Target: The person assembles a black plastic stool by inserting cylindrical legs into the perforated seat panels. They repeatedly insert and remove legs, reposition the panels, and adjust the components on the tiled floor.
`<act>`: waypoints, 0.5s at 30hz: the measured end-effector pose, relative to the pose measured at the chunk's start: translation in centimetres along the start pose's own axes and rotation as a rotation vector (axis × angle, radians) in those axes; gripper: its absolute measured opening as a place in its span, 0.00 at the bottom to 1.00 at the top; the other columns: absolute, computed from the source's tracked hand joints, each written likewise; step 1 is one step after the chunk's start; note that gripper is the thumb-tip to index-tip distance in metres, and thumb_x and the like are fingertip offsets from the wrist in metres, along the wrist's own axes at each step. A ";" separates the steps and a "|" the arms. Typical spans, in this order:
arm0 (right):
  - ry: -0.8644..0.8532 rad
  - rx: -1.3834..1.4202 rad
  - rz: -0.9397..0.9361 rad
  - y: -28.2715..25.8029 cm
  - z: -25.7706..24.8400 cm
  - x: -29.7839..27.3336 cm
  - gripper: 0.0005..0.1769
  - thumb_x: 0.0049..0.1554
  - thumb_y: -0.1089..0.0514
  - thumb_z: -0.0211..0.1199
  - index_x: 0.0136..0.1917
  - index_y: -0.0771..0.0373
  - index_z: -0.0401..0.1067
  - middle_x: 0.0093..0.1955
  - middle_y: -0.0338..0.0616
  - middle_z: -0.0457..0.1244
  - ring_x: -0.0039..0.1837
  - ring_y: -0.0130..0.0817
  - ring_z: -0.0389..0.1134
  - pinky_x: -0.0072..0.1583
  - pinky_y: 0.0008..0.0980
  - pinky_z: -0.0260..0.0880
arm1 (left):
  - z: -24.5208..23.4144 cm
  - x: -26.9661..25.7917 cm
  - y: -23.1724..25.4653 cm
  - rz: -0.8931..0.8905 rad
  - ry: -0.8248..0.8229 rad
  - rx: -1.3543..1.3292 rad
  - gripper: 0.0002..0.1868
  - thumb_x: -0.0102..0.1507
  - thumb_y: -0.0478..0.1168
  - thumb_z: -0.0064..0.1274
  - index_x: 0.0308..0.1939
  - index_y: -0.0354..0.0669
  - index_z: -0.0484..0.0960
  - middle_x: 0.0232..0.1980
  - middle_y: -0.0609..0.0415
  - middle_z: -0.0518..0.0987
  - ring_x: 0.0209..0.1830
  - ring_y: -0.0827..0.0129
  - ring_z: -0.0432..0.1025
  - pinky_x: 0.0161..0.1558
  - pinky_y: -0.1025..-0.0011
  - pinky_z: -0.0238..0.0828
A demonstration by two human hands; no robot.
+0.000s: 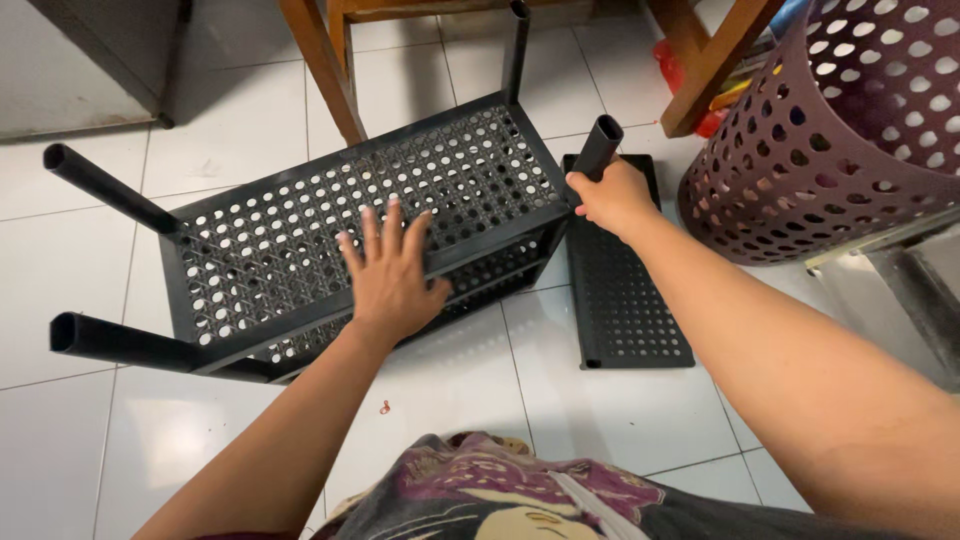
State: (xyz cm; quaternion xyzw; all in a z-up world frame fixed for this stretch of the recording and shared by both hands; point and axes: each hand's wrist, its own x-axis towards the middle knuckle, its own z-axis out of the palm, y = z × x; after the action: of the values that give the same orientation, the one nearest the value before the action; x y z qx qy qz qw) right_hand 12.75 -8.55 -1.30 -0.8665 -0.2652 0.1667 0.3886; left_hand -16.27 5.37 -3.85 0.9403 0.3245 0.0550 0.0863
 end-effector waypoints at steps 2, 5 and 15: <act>0.028 -0.016 -0.049 0.4 -0.6 -1.0 0.20 0.55 0.51 0.66 0.56 0.65 0.72 0.47 0.46 0.71 0.37 0.34 0.75 0.41 0.31 0.75 | 0.0 2.4 3.8 0.068 -0.049 -0.081 0.50 0.56 0.60 0.58 0.78 0.58 0.52 0.83 0.42 0.41 0.83 0.39 0.32 0.72 0.29 0.26; 0.075 0.007 -0.013 1.2 -1.3 -3.7 0.17 0.52 0.52 0.66 0.50 0.66 0.75 0.42 0.49 0.72 0.35 0.35 0.75 0.38 0.32 0.75 | -0.1 5.1 9.0 0.113 -0.229 -0.125 0.52 0.57 0.62 0.58 0.79 0.64 0.48 0.84 0.44 0.37 0.82 0.39 0.30 0.72 0.29 0.25; 0.168 -0.347 -0.133 3.4 -1.6 -6.3 0.23 0.52 0.41 0.69 0.42 0.65 0.78 0.42 0.54 0.71 0.47 0.50 0.73 0.50 0.44 0.73 | 0.2 5.3 16.4 0.172 -0.543 -0.003 0.38 0.66 0.71 0.32 0.79 0.88 0.36 0.84 0.51 0.20 0.79 0.29 0.12 0.68 0.20 0.15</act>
State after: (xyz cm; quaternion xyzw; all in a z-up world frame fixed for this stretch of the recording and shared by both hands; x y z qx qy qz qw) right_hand 9.60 -15.16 -2.35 -0.9120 -0.3131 0.0196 0.2642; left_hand -2.23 -4.02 -0.56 0.9446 0.2083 -0.1911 0.1665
